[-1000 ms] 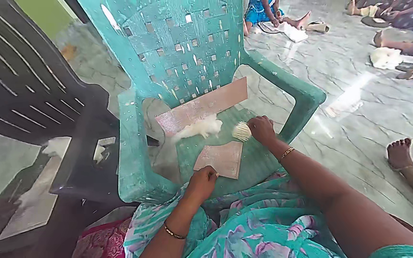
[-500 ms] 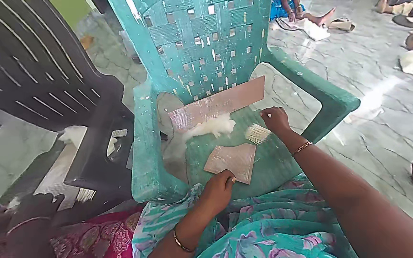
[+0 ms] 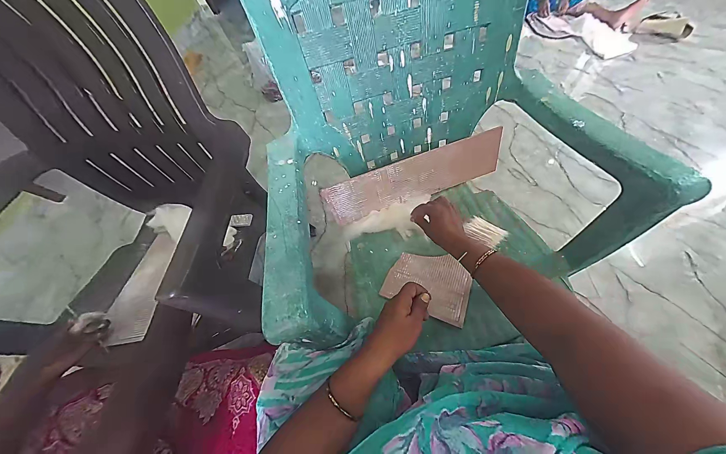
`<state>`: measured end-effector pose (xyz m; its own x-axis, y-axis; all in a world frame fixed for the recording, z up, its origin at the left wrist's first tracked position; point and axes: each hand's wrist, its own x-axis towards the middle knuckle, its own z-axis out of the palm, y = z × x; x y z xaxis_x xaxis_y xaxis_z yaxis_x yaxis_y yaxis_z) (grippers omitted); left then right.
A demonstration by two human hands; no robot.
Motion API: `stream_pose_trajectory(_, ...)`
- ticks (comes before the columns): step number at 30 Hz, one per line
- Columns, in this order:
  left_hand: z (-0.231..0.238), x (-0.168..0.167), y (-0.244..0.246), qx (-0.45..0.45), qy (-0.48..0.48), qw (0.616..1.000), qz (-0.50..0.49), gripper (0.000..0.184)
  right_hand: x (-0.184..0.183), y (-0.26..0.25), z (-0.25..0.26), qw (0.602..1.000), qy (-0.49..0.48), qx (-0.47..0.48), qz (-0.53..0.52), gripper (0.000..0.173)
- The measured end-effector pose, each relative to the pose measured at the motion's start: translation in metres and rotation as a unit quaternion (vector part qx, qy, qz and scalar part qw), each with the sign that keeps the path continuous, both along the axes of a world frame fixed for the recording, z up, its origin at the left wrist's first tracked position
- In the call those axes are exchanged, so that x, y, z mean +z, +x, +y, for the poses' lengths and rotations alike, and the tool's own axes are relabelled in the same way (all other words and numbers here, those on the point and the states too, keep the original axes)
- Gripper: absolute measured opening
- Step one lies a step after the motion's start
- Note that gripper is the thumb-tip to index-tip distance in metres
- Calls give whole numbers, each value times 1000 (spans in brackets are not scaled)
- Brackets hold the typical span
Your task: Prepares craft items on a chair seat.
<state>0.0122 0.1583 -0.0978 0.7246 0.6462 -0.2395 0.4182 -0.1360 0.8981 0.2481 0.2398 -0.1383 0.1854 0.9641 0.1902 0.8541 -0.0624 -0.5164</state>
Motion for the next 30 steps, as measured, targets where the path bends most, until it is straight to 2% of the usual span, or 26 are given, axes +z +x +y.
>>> stream_pose_trajectory(3,2,0,0,5,-4,1000,6,27,2,-2,-14,997,62,-5,35,18)
stream_pose_trajectory(8,7,-1,2,38,-36,999,-4,26,35,1,-58,969,49,-79,228,18)
stream_pose_trajectory(13,7,-7,5,134,-84,985,-73,19,60,4,-103,913,11,-51,404,5)
stream_pose_trajectory(17,9,-15,3,196,-71,968,-138,33,72,-12,-132,843,-56,-8,536,12)
stream_pose_trajectory(21,7,-17,1,148,-111,965,-187,44,68,-35,-152,809,-95,42,579,16)
stream_pose_trajectory(23,4,-17,2,121,-133,961,-208,32,64,-41,-155,808,-111,44,576,14)
stream_pose_trajectory(25,1,-17,2,118,-145,960,-209,7,61,-43,-156,812,-113,21,572,11)
stream_pose_trajectory(27,-2,-17,2,135,-151,958,-204,8,59,-44,-156,810,-95,-26,579,10)
stream_pose_trajectory(30,-1,-8,5,176,-151,952,-201,9,58,-42,-152,815,-65,-65,572,21)
